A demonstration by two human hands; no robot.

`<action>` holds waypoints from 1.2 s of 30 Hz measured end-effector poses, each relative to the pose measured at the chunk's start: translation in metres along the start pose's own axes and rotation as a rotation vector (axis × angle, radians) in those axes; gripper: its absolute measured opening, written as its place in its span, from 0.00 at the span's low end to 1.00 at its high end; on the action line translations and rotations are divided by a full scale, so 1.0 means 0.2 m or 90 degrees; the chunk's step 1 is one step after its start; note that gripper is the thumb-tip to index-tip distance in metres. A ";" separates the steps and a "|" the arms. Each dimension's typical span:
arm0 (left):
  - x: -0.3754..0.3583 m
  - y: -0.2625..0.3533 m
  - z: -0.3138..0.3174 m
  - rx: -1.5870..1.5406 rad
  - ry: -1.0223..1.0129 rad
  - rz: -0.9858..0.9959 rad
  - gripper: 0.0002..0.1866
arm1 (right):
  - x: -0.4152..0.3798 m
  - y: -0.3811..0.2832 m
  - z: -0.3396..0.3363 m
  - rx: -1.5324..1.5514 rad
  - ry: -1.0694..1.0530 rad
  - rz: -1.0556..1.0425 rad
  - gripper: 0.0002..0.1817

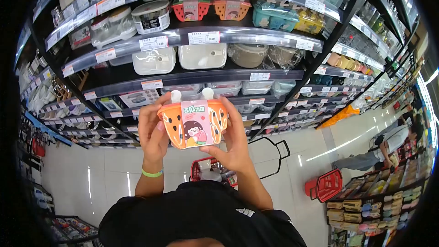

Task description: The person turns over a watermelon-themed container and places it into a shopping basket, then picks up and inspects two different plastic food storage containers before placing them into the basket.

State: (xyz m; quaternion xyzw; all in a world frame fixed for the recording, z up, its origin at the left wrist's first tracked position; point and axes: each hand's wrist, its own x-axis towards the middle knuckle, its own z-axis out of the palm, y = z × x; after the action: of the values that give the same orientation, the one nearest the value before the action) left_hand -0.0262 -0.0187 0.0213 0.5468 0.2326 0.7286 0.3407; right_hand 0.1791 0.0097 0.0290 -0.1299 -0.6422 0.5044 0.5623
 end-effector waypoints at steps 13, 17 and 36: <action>-0.12 -0.06 0.14 0.178 -0.140 -0.109 0.45 | -0.13 0.11 -0.23 0.095 0.101 0.323 0.39; -0.24 -0.09 0.32 0.196 -0.047 -0.218 0.42 | -0.26 0.20 -0.45 0.153 0.048 0.377 0.36; -1.67 -1.19 0.52 0.124 0.352 -0.941 0.29 | -1.56 1.17 -1.20 0.195 -0.059 0.971 0.35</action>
State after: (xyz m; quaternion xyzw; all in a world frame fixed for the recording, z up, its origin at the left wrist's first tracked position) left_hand 0.1874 -0.1156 -0.3309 0.0774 0.6740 0.3996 0.6165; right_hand 0.3948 0.0073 -0.3747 -0.4354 -0.3215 0.8397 0.0437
